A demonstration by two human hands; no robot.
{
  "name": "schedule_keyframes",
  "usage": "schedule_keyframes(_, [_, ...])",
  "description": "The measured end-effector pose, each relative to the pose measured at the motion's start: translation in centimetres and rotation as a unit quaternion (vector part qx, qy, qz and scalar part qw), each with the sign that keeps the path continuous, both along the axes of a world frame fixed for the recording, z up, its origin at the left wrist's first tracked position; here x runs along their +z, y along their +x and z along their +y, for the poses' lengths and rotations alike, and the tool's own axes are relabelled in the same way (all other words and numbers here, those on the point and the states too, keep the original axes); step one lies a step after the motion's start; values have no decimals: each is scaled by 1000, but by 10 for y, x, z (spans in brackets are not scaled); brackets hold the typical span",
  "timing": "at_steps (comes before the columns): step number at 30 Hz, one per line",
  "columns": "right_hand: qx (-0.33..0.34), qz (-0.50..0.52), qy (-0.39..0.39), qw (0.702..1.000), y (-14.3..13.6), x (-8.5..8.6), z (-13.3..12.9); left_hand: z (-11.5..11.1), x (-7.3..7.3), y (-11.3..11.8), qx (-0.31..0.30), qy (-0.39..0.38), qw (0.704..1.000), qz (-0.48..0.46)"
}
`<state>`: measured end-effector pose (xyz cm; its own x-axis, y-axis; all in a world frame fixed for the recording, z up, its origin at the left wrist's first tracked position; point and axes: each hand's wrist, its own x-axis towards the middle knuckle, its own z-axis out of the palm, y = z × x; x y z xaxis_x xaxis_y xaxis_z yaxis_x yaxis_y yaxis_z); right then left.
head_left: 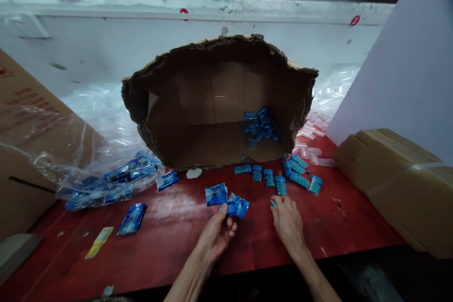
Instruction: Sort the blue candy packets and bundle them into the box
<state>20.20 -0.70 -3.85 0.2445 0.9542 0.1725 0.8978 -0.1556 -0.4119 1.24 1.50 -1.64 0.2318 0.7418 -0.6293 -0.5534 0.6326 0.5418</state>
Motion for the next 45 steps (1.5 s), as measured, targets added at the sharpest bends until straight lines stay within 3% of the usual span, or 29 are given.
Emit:
schedule_keyframes(3, [77,211,30,974,-8,4,1,-2,2,-1,-5,10,1000,10])
schedule_keyframes(5, [106,288,40,951,-14,7,0,-3,1,-1,-5,15,1000,25])
schedule_keyframes(9, [103,214,63,969,-25,16,2,-4,-1,0,-14,39,998,42])
schedule_keyframes(11, [94,254,61,961,-31,21,5,-5,-2,0,-30,70,996,50])
schedule_keyframes(15, [155,481,-24,862,-47,29,16,-6,-3,0,-67,132,985,93])
schedule_keyframes(17, [158,524,-35,837,-54,29,20,-5,-3,0,-61,142,982,107])
schedule_keyframes(23, [124,517,1,847,-63,25,22,-4,-4,0,-2,143,984,104])
schedule_keyframes(27, [134,493,-7,860,-59,30,21,-4,-1,-1,-17,114,992,58])
schedule_keyframes(29, [150,412,5,899,-49,33,19,-5,0,-4,-26,93,995,38])
schedule_keyframes(32, [143,171,31,974,-27,29,9,-5,0,-9,1,68,997,45])
schedule_keyframes(34, [120,29,13,992,-13,20,2,-5,-2,-11,19,54,997,51])
schedule_keyframes(36, [104,-37,-14,994,-5,8,-2,-5,-4,-11,23,41,998,52])
schedule_keyframes(38, [103,-34,-27,994,-2,2,-4,-5,-5,-10,20,32,998,53])
schedule_keyframes(40, [124,32,-20,992,-2,5,-3,-5,-6,-9,16,31,998,53])
schedule_keyframes(45, [241,255,9,937,-10,44,-6,-4,-7,-8,16,59,996,70])
